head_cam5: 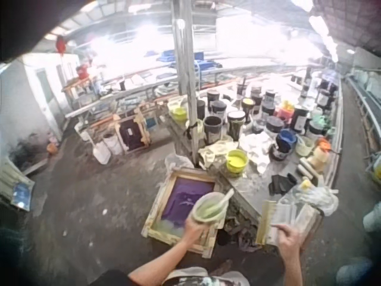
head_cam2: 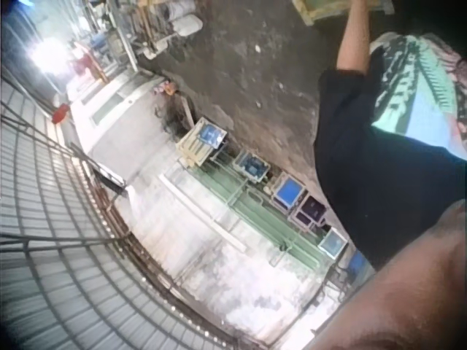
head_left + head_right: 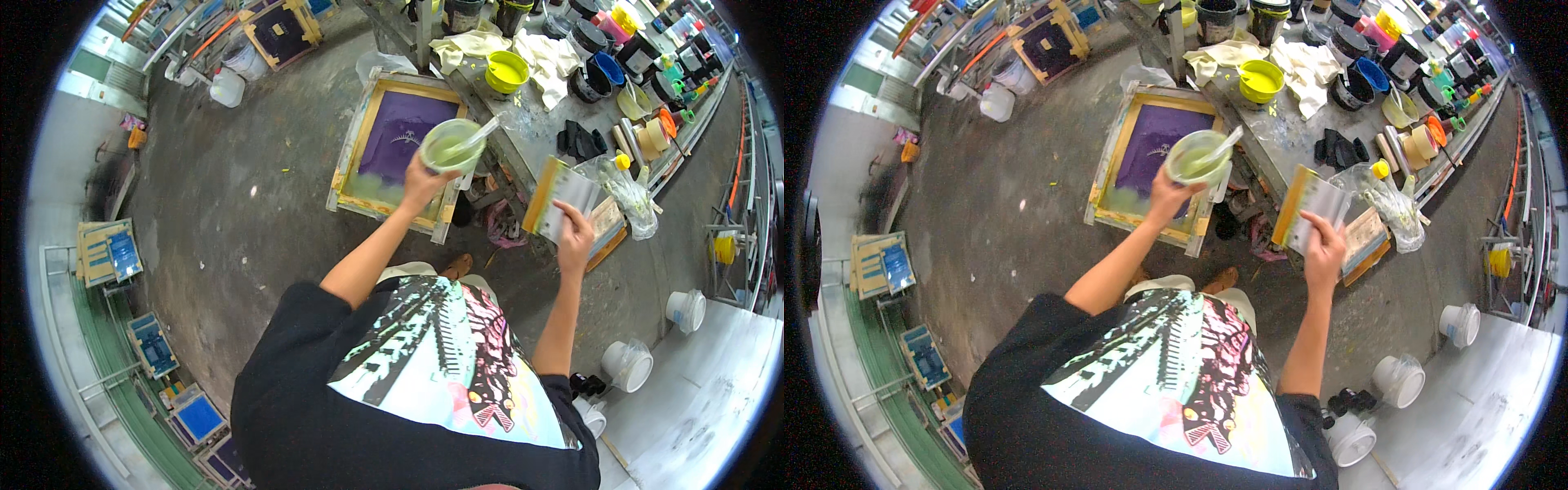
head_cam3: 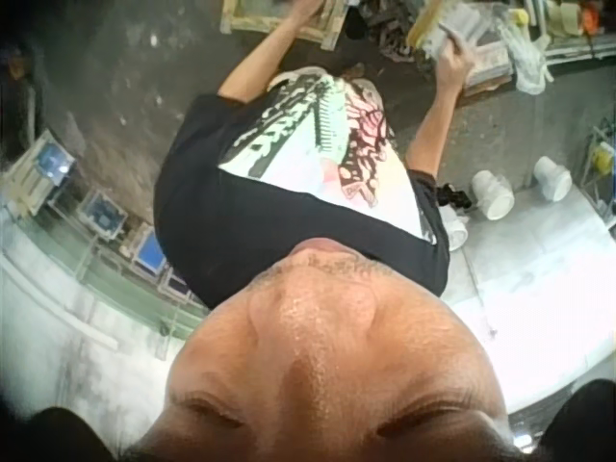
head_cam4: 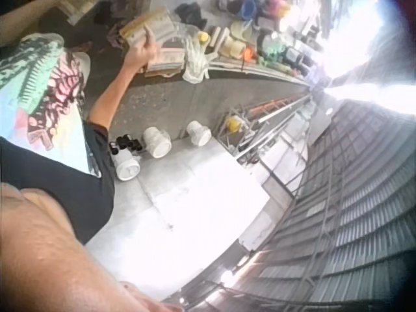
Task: The person performs screen printing on a conveyor belt. They pour green ink onto a screen, spread it with a squeegee, and then pour yellow ink to print a design onto purple fabric pieces moving along the line.
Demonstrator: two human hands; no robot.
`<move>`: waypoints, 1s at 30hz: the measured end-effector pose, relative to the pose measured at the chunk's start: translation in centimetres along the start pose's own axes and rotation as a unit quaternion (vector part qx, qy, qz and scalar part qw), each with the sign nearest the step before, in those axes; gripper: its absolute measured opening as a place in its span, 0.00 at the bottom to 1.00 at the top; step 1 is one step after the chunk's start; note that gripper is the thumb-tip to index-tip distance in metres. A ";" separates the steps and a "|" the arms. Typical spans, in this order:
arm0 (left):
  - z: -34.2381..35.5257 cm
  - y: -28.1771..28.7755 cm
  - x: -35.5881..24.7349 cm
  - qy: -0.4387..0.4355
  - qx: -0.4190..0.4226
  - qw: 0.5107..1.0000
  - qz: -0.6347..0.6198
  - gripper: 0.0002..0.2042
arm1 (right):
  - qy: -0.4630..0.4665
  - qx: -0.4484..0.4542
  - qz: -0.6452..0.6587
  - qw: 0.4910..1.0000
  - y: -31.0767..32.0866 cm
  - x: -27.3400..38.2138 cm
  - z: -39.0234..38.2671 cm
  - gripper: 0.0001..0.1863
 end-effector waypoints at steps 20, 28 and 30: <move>-1.3 28.9 -4.1 0.116 0.107 0.983 0.097 0.39 | 0.405 0.262 -0.192 0.854 -32.5 22.1 -0.4 0.16; -4.4 30.3 -2.8 0.169 0.131 0.977 0.009 0.41 | 0.567 0.314 -0.253 0.718 -39.6 30.7 -0.4 0.14; -6.1 33.2 -2.9 0.208 0.040 0.977 -0.028 0.40 | 0.562 0.261 -0.239 0.748 -40.0 29.5 2.6 0.19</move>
Point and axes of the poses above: each hand's wrist, its own z-axis towards the middle knuckle, its own y-axis out of the back of the hand, x = y × z, the point moved 4 cm from there along z, towards the middle knuckle, and after that the axes turned 7 degrees about -x, right-handed, at the moved point
